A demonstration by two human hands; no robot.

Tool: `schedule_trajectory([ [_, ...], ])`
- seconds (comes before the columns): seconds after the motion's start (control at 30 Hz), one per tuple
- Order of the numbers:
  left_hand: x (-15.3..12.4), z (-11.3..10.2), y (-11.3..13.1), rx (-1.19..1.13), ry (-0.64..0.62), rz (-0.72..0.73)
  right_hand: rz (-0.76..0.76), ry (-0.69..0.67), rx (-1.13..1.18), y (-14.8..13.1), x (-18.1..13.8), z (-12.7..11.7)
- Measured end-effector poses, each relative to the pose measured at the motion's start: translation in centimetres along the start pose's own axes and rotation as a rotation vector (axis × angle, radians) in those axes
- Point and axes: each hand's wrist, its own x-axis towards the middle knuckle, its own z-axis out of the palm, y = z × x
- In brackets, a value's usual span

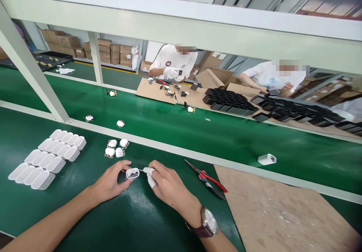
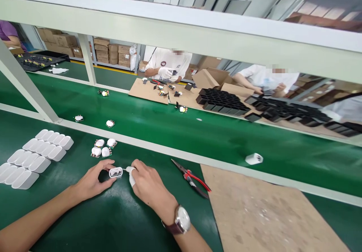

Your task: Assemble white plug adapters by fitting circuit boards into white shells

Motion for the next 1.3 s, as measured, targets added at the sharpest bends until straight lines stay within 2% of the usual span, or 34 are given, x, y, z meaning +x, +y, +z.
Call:
schedule_trajectory([
  [0.13,0.0,0.0,0.1,0.003,-0.001,0.016,-0.025,-0.016,-0.054,-0.1,0.2,0.4],
  [0.37,-0.4,0.5,-0.2,0.105,0.041,0.107,-0.045,-0.057,-0.207,-1.5,0.4,-0.4],
  [0.6,-0.6,0.9,0.1,0.147,0.065,0.135,-0.037,-0.074,-0.278,-2.0,0.3,0.4],
  [1.0,-0.4,0.2,0.0,0.080,0.026,0.176,-0.097,-0.051,-0.120,-1.5,0.8,0.0],
  [1.3,-0.5,0.1,0.1,0.075,-0.021,0.177,-0.151,-0.019,-0.002,-1.0,0.5,0.6],
])
